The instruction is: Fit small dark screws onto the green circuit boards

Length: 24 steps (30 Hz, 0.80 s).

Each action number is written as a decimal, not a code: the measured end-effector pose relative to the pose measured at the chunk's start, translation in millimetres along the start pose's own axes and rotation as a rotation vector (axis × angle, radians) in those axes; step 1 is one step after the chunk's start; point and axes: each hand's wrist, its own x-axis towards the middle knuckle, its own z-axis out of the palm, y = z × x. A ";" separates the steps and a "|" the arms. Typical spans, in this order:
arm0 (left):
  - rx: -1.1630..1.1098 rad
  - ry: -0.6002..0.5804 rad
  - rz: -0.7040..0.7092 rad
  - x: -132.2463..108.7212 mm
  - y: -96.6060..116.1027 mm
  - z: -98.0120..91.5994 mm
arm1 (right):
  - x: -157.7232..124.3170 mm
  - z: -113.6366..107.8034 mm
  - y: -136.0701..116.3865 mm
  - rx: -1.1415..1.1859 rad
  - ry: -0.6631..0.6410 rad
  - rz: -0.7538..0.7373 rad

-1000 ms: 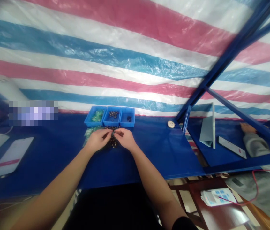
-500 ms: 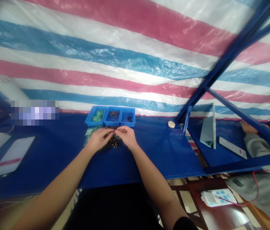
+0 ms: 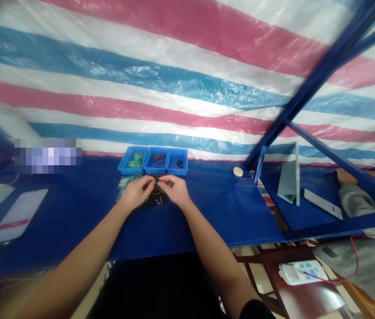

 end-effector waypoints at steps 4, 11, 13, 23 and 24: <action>0.005 -0.011 -0.021 0.4 1.4 -0.1 | 0.8 -0.2 0.6 -0.015 0.023 0.000; -0.050 0.034 -0.061 -1.0 1.5 1.8 | 1.8 -1.6 1.1 0.006 0.040 0.009; -0.050 0.053 -0.050 -1.2 0.3 2.2 | 1.7 -1.6 1.0 -0.003 0.036 0.009; -0.045 0.018 -0.037 -0.8 -1.1 2.5 | 1.8 -0.9 1.9 0.004 0.031 0.012; -0.050 0.025 -0.045 -0.7 -0.8 2.4 | 1.8 -1.0 1.9 0.004 0.035 0.015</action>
